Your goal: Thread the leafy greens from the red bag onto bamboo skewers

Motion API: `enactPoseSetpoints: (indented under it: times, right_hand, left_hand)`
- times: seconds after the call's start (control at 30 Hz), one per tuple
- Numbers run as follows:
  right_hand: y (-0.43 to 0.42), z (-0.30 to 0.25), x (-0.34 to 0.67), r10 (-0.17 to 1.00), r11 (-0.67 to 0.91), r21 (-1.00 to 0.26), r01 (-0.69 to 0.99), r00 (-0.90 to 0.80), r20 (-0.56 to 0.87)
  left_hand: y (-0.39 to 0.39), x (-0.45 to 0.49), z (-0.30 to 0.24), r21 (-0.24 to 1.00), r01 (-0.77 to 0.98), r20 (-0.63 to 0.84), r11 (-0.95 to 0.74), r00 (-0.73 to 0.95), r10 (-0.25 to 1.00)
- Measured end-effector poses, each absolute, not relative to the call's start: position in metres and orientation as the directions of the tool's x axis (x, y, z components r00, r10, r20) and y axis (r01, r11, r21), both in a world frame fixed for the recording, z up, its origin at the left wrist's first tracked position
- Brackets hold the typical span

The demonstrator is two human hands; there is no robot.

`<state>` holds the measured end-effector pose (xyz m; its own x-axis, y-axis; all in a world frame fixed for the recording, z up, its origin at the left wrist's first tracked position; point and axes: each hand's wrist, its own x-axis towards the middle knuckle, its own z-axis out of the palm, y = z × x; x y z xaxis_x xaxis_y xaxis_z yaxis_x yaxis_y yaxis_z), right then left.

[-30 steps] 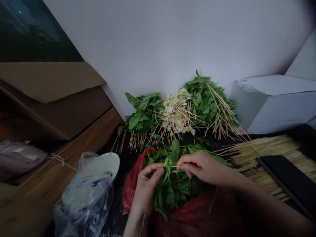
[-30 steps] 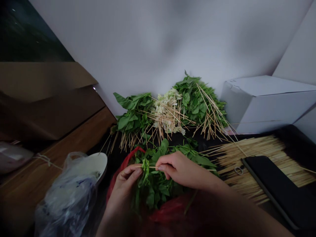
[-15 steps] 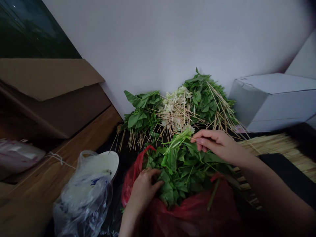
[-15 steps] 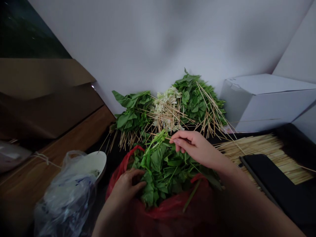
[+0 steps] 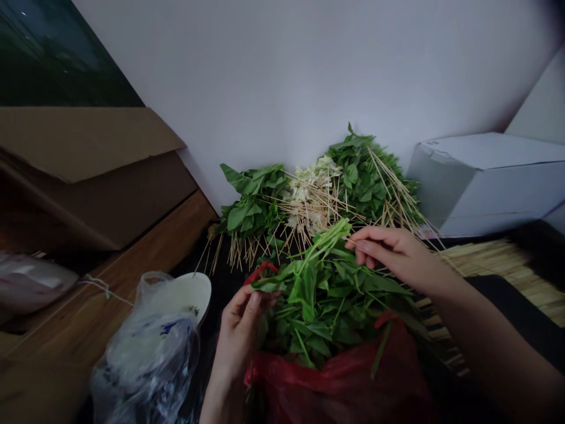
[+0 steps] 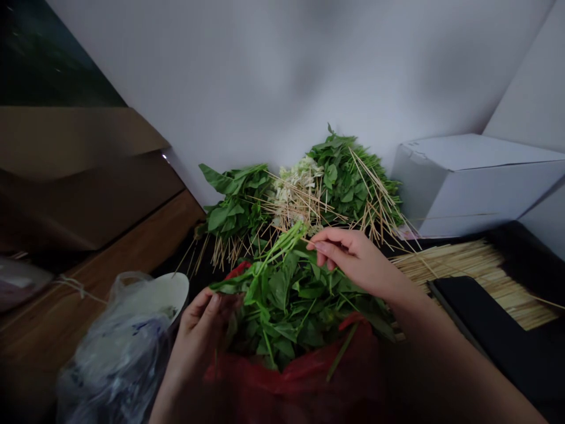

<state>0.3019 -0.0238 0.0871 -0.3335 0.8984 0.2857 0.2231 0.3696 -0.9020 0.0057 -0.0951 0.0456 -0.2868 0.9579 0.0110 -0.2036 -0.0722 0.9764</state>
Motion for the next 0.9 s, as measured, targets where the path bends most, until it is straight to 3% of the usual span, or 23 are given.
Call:
enactPoseSetpoints:
  times: [0.1,0.3,0.43,0.53,0.73,0.9]
  right_hand:
    - [-0.024,0.089,0.303,0.902,0.358,-0.908,0.216,-0.331,0.277]
    - [-0.027,0.092,0.306,0.891,0.363,-0.913,0.185,-0.355,0.283]
    - [-0.029,0.093,0.31,0.868,0.326,-0.938,0.115,-0.43,0.249]
    - [-0.032,0.095,0.312,0.826,0.271,-0.958,0.096,-0.534,0.18]
    - [-0.034,0.092,0.294,0.69,0.302,-0.916,0.262,-0.724,0.02]
    - [-0.033,0.076,0.271,0.728,0.351,-0.864,0.361,-0.686,0.009]
  left_hand:
    - [-0.094,0.01,0.042,0.939,-0.33,0.03,-0.094,-0.196,0.98]
    - [-0.089,0.012,0.033,0.967,-0.232,0.033,-0.107,-0.301,0.953]
    - [-0.085,0.014,0.029,0.948,-0.268,0.081,-0.173,-0.324,0.943]
    - [-0.085,0.012,0.025,0.945,-0.304,0.033,-0.124,-0.29,0.957]
    - [-0.088,0.014,0.026,0.904,-0.424,-0.142,0.055,-0.176,0.974]
    - [-0.092,0.021,0.03,0.892,-0.447,-0.157,0.073,-0.153,0.976]
